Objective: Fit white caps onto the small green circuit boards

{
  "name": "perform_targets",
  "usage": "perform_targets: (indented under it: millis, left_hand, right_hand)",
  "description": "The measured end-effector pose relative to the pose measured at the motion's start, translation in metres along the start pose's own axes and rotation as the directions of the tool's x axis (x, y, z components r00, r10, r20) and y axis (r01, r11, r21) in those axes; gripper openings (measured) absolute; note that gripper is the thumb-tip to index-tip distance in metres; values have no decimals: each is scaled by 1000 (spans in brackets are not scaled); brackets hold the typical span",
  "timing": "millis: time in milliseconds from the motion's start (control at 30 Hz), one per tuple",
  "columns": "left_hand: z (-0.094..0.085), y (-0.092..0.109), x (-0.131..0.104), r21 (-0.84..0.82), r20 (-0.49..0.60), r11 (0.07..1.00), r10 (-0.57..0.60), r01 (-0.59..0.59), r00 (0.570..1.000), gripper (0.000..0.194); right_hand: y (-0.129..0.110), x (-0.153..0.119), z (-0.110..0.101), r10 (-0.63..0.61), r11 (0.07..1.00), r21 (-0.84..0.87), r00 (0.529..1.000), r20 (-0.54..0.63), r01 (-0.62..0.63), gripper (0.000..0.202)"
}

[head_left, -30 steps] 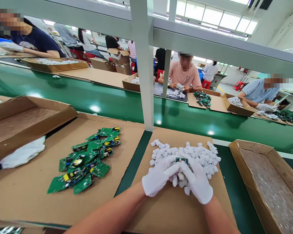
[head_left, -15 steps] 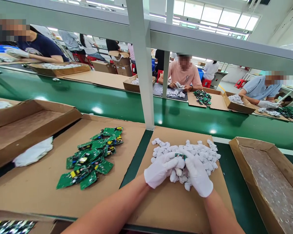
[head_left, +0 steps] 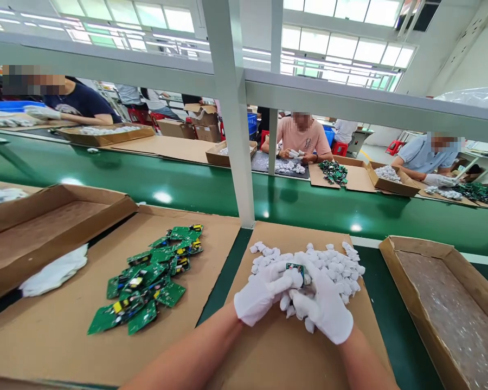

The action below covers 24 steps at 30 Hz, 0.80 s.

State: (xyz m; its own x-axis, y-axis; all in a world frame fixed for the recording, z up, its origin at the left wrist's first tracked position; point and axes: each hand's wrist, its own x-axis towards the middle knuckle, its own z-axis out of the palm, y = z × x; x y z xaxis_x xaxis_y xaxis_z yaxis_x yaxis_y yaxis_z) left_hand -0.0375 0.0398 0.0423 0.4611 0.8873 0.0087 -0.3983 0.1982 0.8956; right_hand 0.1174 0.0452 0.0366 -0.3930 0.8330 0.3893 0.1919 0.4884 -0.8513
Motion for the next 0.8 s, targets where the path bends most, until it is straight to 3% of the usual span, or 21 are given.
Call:
perform_targets:
  millis: [67, 167, 233, 300, 400, 500, 600, 667, 733, 800]
  left_hand:
    - [-2, 14, 2, 50, -63, 999, 16, -13, 998, 21]
    - [-19, 41, 25, 305, -196, 952, 99, -35, 976, 29]
    - [-41, 56, 57, 620, -254, 783, 147, 44, 956, 31]
    - [-67, 62, 95, 682, -334, 723, 169, 114, 927, 31]
    - [-104, 55, 146, 722, -470, 636, 162, 272, 868, 38]
    - [-128, 44, 172, 755, -550, 521, 172, 398, 817, 32]
    - [-139, 42, 176, 789, -565, 418, 209, 450, 798, 33]
    - [-140, 44, 167, 822, -535, 362, 226, 440, 814, 36]
    - [-141, 48, 144, 865, -470, 304, 209, 400, 857, 40]
    - [-144, 55, 103, 903, -399, 240, 162, 357, 902, 44]
  right_hand:
    - [5, -3, -6, -22, 998, 56, 999, -27, 23, 71]
    - [10, -3, -13, -85, 990, -131, 966, -245, 53, 59]
    - [10, -2, -14, -165, 953, -293, 940, -299, 74, 52]
    - [7, 0, -12, -285, 888, -434, 920, -268, 148, 50]
    - [0, 4, -9, -428, 784, -569, 880, -206, 249, 46]
    - [-2, 6, -10, -448, 741, -621, 877, -175, 255, 41]
    - [1, 8, -13, -444, 738, -627, 879, -173, 249, 40]
    - [3, 7, -16, -451, 744, -623, 870, -197, 244, 40]
    - [3, 5, -18, -453, 749, -617, 866, -212, 241, 39]
    - [2, 3, -19, -444, 753, -611, 874, -197, 245, 38]
